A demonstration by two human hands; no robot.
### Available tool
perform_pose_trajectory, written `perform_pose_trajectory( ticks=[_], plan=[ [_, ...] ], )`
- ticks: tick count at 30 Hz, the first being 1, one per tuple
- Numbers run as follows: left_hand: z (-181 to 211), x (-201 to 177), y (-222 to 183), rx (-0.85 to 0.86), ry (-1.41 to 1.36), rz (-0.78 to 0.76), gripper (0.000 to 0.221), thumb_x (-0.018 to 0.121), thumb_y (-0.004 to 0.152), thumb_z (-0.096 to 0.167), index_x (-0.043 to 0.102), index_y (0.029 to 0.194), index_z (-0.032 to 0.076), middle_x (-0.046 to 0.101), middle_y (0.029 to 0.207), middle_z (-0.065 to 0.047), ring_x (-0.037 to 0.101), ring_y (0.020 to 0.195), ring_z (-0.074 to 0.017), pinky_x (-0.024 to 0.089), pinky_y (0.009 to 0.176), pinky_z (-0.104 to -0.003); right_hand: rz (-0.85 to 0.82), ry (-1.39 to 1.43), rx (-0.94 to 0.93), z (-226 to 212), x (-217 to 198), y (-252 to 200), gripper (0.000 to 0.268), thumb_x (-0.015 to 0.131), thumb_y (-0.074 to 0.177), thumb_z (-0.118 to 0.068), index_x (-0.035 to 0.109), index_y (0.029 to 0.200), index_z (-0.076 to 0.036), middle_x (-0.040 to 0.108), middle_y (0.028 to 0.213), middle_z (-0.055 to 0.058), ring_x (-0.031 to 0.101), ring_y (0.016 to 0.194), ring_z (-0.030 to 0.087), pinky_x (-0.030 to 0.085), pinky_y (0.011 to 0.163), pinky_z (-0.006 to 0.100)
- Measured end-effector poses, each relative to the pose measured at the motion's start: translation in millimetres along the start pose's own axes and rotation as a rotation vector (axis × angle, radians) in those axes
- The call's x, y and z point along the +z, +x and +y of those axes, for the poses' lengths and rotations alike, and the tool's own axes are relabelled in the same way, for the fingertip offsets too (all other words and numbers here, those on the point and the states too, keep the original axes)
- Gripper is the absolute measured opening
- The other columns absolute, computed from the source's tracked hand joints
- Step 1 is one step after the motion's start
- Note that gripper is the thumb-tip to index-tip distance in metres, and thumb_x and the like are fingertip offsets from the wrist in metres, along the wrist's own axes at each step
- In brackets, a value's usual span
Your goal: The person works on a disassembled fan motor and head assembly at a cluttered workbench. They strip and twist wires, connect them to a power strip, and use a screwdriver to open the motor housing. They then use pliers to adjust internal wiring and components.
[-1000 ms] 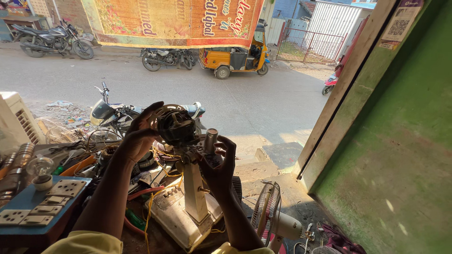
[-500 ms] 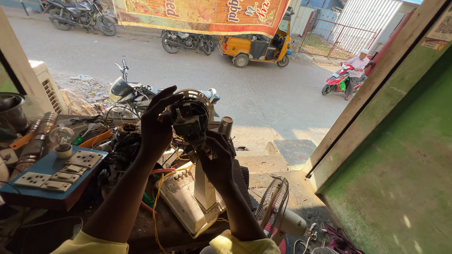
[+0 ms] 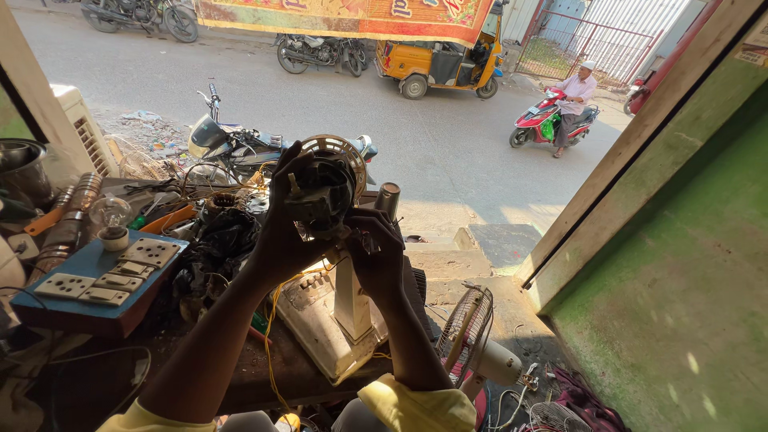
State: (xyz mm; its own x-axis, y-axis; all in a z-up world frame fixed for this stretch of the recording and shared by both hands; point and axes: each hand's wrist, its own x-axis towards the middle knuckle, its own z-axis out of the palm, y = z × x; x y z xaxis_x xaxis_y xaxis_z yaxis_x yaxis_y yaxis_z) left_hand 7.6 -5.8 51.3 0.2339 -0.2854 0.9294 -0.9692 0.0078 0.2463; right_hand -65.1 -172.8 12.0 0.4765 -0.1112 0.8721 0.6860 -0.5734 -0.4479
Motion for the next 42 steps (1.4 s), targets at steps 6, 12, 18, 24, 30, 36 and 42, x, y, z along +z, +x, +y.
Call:
perform_pose_trajectory(
  ticks=[6,12,18,24,30,36,42],
  plan=[
    [4,0,9,-0.198,-0.082,-0.008,0.099,0.088,0.08,0.024,0.031,0.161,0.017,0.028,0.169,-0.02,0.028,0.161,-0.0392,0.037,0.13,-0.053,0.057,0.406,0.327,20,-2,-1,0.019,0.064,0.102,-0.007,0.067,0.121,-0.009,0.073,0.122,0.008,0.068,0.118,0.016,0.054,0.103,0.033],
    [21,-8,17,-0.084,0.333,0.022,0.107,0.093,0.074,0.025,0.027,0.158,0.011,0.015,0.163,-0.031,0.013,0.153,-0.0503,0.024,0.123,-0.06,0.011,-0.042,-0.022,9,2,-4,0.026,0.062,0.101,-0.004,0.068,0.125,-0.006,0.071,0.126,0.008,0.068,0.12,0.017,0.053,0.102,0.034],
    [15,-8,24,0.005,0.126,-0.084,0.108,0.088,0.079,0.02,0.021,0.163,0.011,0.029,0.168,-0.019,0.022,0.161,-0.0421,0.029,0.131,-0.054,0.055,0.012,0.159,14,7,-4,0.017,0.065,0.102,-0.007,0.07,0.119,-0.011,0.077,0.109,0.002,0.074,0.1,0.012,0.057,0.087,0.032],
    [6,-9,28,-0.042,0.245,-0.15,0.112,0.088,0.075,0.016,0.02,0.164,0.011,0.037,0.162,-0.02,0.029,0.154,-0.0446,0.023,0.124,-0.066,0.054,0.018,0.165,35,7,-4,0.012,0.067,0.101,-0.009,0.068,0.113,-0.011,0.075,0.106,0.001,0.073,0.095,0.01,0.058,0.087,0.031],
    [13,-6,45,-0.059,0.388,-0.143,0.087,0.091,0.071,0.022,0.046,0.146,0.02,0.048,0.15,-0.014,0.042,0.144,-0.038,0.023,0.118,-0.075,0.111,0.17,0.238,49,11,4,0.014,0.068,0.101,-0.012,0.07,0.114,-0.008,0.076,0.107,0.004,0.073,0.099,0.011,0.058,0.085,0.03],
    [24,-1,55,0.049,0.361,-0.092,0.072,0.086,0.065,0.014,0.056,0.131,0.012,0.048,0.147,-0.022,0.038,0.143,-0.0492,0.035,0.112,-0.062,0.133,0.228,0.338,72,13,3,0.011,0.067,0.102,-0.007,0.072,0.112,-0.004,0.074,0.099,0.005,0.069,0.094,0.011,0.054,0.084,0.028],
    [31,-4,62,0.107,0.298,-0.093,0.067,0.087,0.066,0.014,0.058,0.126,0.009,0.058,0.137,-0.015,0.052,0.132,-0.0397,0.044,0.11,-0.053,0.143,0.56,0.401,73,11,3,0.014,0.059,0.104,-0.005,0.07,0.114,-0.005,0.073,0.1,0.004,0.066,0.095,0.01,0.054,0.084,0.029]
  ],
)
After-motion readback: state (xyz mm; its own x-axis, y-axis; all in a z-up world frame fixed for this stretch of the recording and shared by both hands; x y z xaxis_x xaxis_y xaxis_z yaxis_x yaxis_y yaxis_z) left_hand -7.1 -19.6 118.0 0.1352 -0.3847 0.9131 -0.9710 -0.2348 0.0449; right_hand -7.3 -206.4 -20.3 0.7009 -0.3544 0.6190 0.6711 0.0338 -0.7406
